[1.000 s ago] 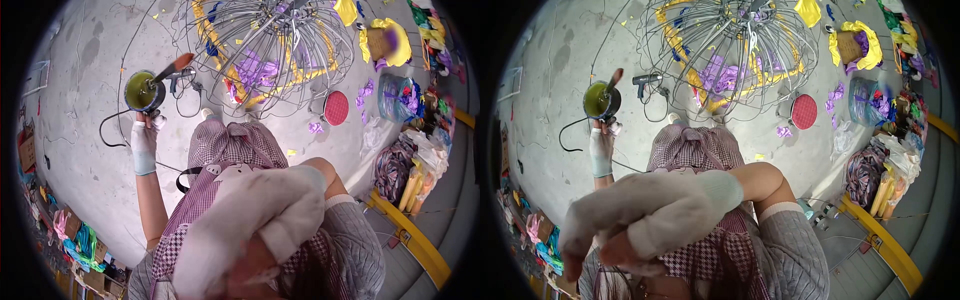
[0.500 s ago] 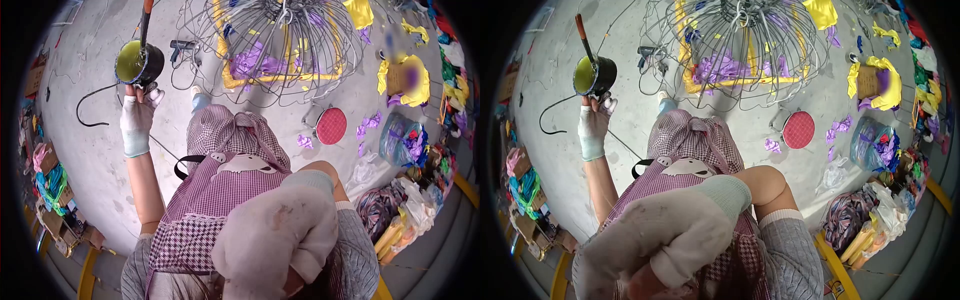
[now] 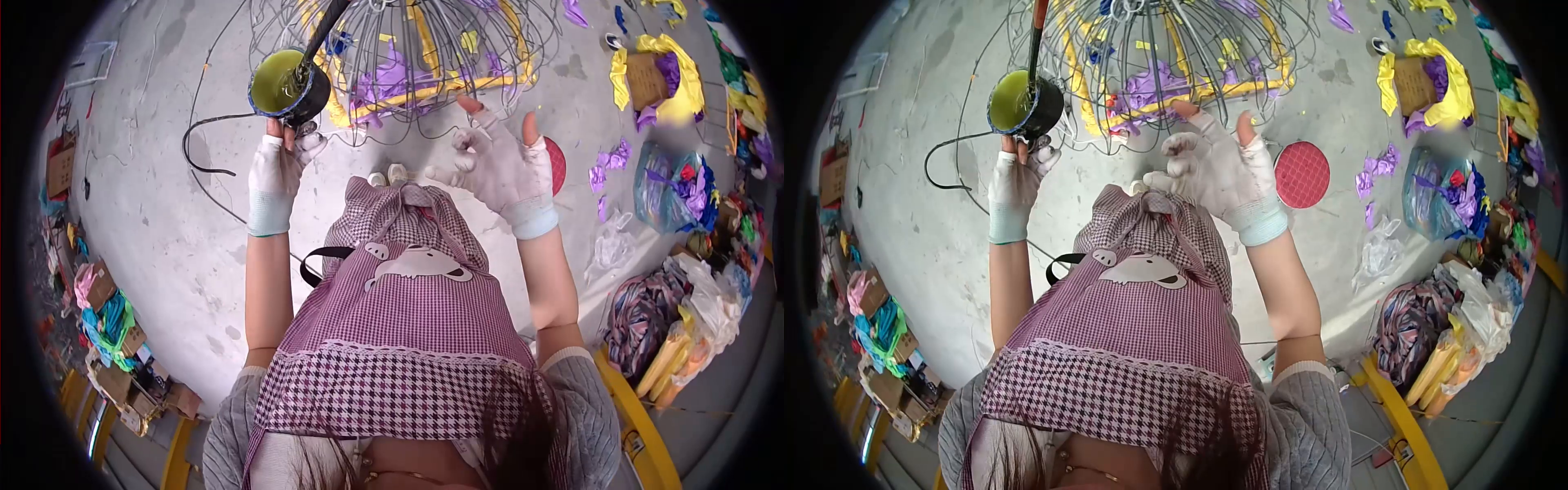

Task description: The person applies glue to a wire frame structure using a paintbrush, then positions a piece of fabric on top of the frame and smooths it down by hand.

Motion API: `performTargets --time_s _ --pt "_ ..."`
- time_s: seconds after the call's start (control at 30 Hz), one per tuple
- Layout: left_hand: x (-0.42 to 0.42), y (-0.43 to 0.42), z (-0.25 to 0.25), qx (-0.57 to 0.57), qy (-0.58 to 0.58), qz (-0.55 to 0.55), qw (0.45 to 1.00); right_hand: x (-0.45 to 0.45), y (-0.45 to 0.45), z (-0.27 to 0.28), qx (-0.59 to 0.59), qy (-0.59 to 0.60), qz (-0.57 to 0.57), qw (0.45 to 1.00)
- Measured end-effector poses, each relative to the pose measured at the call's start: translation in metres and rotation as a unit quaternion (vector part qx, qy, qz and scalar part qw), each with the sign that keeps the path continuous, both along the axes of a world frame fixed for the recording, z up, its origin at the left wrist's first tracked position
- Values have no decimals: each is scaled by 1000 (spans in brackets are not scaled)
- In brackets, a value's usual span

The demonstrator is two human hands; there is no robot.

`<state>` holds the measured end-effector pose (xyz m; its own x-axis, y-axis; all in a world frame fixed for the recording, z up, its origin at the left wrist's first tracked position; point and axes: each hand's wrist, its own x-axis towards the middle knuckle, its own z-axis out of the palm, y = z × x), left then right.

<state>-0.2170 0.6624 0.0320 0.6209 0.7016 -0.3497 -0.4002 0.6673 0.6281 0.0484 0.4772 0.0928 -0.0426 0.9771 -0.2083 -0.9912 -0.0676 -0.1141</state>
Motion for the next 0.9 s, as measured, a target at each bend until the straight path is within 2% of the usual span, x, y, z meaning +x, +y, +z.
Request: performTargets --time_s 0.07,0.17,0.3,0.4,0.5,0.6,0.7,0.83,0.9 --pt "25 -4 8 17 17 -24 999 11 -10 -5 78 34 -46 995" --pt "54 -34 24 54 98 -54 992 22 -22 -1 103 -7 -80 991" --pt "95 -73 26 52 91 -39 994 48 -36 1 109 2 -82 991" --pt "138 -107 17 49 61 -19 997 78 -45 -11 121 -2 -50 991" --pt "186 -146 39 75 33 1 997 107 -50 -24 159 -19 -10 987" --pt "220 -171 55 38 52 32 997 126 -54 -23 182 -2 38 983" --pt "244 -194 58 19 16 40 999 149 -64 -19 202 4 83 976" --pt "270 -215 51 20 65 38 997 168 -72 -16 166 115 80 976" --pt "277 -217 52 32 90 40 995 184 -78 -19 164 86 79 979"
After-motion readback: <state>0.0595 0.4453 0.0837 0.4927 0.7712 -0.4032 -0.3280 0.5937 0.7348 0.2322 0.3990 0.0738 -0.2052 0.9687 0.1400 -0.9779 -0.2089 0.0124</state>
